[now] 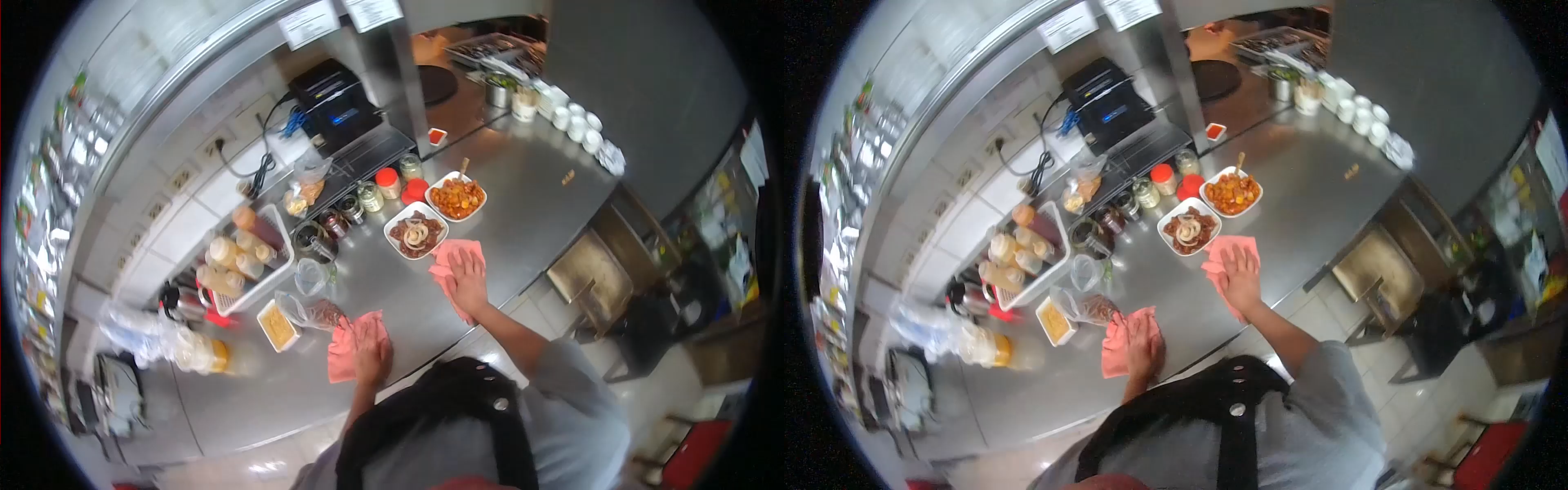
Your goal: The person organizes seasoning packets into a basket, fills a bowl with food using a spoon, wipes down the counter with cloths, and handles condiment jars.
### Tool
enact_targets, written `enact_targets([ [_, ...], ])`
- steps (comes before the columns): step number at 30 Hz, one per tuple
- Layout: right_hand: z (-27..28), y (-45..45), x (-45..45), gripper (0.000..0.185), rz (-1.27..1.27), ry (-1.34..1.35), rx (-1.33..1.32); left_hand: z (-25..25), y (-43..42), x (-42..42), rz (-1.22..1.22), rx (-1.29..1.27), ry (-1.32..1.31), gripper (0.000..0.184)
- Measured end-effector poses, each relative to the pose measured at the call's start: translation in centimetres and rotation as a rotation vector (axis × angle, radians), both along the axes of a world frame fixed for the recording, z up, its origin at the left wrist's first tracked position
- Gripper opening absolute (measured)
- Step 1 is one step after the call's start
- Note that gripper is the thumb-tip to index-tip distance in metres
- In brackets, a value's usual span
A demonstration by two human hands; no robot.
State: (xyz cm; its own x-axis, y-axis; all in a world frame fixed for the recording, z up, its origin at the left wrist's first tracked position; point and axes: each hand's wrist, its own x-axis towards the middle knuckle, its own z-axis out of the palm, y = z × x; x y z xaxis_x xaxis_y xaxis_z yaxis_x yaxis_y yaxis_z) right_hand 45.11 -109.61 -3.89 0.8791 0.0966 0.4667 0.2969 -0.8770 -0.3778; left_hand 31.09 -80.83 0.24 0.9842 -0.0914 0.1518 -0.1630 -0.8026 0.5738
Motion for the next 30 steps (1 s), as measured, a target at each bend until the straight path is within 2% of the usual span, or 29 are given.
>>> enact_targets([
  [1,0.0,0.8,-0.5,0.067,-0.019,-0.012,0.000,0.0,-0.3,0.0,0.011,0.032,-0.014,0.062],
  [3,0.0,2.2,-2.0,0.075,0.138,-0.081,0.070,-0.4,-1.3,0.5,-0.051,0.053,-0.009,0.063],
  [5,0.3,3.0,-4.0,0.072,0.303,-0.136,0.133,-1.7,-2.7,1.0,-0.090,0.080,-0.080,0.064],
  [6,0.2,2.8,-5.0,0.072,0.279,-0.126,0.136,-2.4,-3.8,1.3,-0.113,0.081,-0.069,0.064],
  [8,0.2,2.4,-6.1,0.061,0.363,0.068,0.111,-2.9,-6.8,2.8,-0.075,0.058,-0.059,0.066],
  [9,0.1,1.7,-5.8,0.061,0.363,0.069,0.118,-2.9,-8.2,3.3,-0.075,0.064,-0.056,0.066],
  [11,-0.5,-0.4,-4.6,0.049,0.543,0.078,0.316,-2.8,-10.8,4.0,-0.111,0.141,0.015,0.070],
  [12,-0.3,-1.7,-4.3,0.049,0.545,0.079,0.320,-3.3,-11.7,4.5,-0.130,0.202,-0.048,0.072],
  [14,0.8,-5.6,-3.7,0.039,0.402,0.184,0.494,-1.4,-13.4,5.0,-0.096,0.200,-0.017,0.071],
  [15,1.4,-8.0,-3.6,0.039,0.405,0.190,0.493,-0.7,-14.2,5.2,-0.065,0.198,0.011,0.071],
  [17,2.5,-13.4,-2.6,0.034,0.257,0.147,0.561,-1.7,-14.6,5.7,-0.051,0.176,-0.045,0.070],
  [20,1.8,-22.0,-0.2,0.031,0.095,0.047,0.507,-4.0,-14.3,6.1,0.036,0.319,-0.030,0.066],
  [23,2.1,-30.7,3.2,0.031,-0.047,-0.015,0.457,-3.7,-15.7,6.6,0.117,0.221,-0.056,0.063],
  [25,1.7,-35.5,6.3,0.029,-0.161,0.043,0.408,-3.8,-16.7,7.1,0.170,0.258,-0.077,0.061],
  [28,2.6,-39.7,11.7,0.029,-0.192,0.124,0.343,-3.6,-18.3,7.0,0.238,0.177,-0.069,0.064],
  [30,3.0,-41.2,15.2,0.034,-0.218,0.103,0.170,-2.2,-20.1,6.5,0.252,0.180,-0.058,0.073],
])
